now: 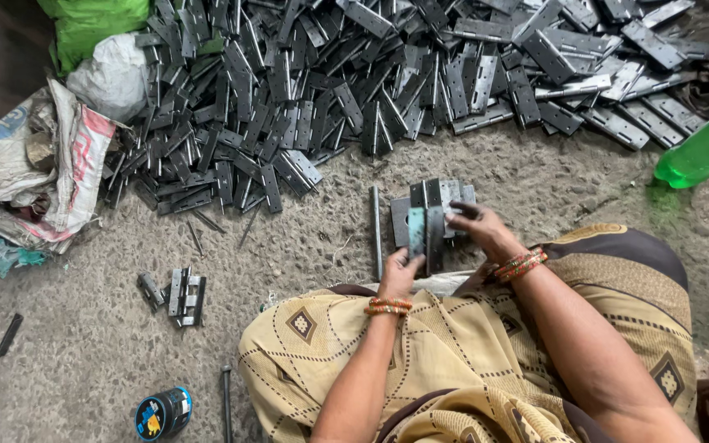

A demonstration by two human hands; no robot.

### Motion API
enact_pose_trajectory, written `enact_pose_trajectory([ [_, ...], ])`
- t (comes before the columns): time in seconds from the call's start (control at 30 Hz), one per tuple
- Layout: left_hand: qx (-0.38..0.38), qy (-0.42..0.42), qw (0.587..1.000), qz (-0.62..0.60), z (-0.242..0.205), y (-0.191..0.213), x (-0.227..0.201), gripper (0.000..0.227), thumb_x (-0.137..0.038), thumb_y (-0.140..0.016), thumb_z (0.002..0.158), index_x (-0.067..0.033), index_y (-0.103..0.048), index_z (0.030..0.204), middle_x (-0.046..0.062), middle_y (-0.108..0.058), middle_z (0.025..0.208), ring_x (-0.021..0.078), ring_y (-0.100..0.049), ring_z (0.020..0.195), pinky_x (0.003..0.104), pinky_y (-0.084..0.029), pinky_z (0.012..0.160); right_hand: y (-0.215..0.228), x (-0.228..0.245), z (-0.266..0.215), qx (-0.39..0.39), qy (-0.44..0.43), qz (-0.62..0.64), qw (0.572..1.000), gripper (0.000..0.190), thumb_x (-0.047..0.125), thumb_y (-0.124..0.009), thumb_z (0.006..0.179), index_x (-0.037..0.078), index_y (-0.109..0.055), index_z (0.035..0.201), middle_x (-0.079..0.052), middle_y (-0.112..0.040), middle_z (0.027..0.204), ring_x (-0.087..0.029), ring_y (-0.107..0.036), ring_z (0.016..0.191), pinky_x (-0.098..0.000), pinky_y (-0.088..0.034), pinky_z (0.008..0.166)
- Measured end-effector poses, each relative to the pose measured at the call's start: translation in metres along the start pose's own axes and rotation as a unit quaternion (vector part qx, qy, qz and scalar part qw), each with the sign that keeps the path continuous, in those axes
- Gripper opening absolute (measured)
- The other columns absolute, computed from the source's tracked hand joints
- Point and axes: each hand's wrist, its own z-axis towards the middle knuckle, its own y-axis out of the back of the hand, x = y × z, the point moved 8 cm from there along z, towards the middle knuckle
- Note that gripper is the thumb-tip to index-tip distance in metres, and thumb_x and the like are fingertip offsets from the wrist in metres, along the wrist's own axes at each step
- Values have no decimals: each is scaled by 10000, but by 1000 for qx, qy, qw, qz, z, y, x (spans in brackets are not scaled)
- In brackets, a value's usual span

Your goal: The person sits on the floor and repeatedly assembles metal hinges by placing them on a metal block, inserting a pin, and striking it with a metal rod. The person handles the hinges one at a time and discards the assembled units into a nearby pile.

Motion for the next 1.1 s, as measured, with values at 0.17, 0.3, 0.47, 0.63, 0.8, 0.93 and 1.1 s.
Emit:
enact_pose_trajectory([
  [0.17,-146,-77,979,120,39,52,6,166,-139,-768,935,3,-723,1007,130,-741,900,184,-619,755,338,-507,677,42,-43,37,-161,42,137,977,354,215,-711,943,23,-680,1240,-52,-732,1070,-145,-688,893,-282,-542,733],
  [0.3,-198,-42,943,264,64,72,1,211,-193,-751,863,-15,-730,973,178,-761,878,303,-721,773,399,-534,725,53,-70,61,-201,25,125,971,301,189,-691,960,29,-704,1214,-32,-714,991,-119,-637,822,-279,-520,679],
  [0.47,-208,-22,938,278,86,64,-15,218,-198,-724,831,-22,-731,960,209,-752,910,386,-736,860,459,-551,779,63,-82,74,-223,43,159,961,273,181,-697,956,13,-707,1171,-16,-710,946,-110,-624,786,-274,-515,657],
  [0.63,-214,-22,889,403,101,46,-30,242,-216,-735,843,-34,-743,1002,250,-725,950,441,-698,924,497,-548,808,67,-80,73,-287,4,99,953,310,226,-719,941,2,-727,1156,-66,-745,1024,-149,-660,877,-309,-531,784],
  [0.8,-224,-85,851,468,100,21,-39,286,-177,-722,817,-25,-736,1058,267,-721,976,441,-707,919,496,-565,811,73,-83,67,-355,-84,4,931,457,384,-699,921,1,-729,1169,-161,-734,1141,-261,-674,1001,-393,-509,914],
  [0.93,-197,-95,858,466,89,-13,-48,228,-125,-671,845,-24,-743,1036,276,-727,965,445,-710,923,506,-560,827,65,-90,73,-312,-144,25,939,596,515,-630,951,-7,-687,1232,-202,-701,1228,-307,-671,1109,-416,-501,957],
  [1.1,-138,-60,852,501,73,-65,-61,133,-134,-633,904,-18,-692,933,255,-716,923,456,-692,890,533,-541,814,62,-96,73,-289,-213,-4,934,776,659,-546,961,-50,-682,1245,-243,-649,1281,-367,-639,1186,-450,-493,1000],
])
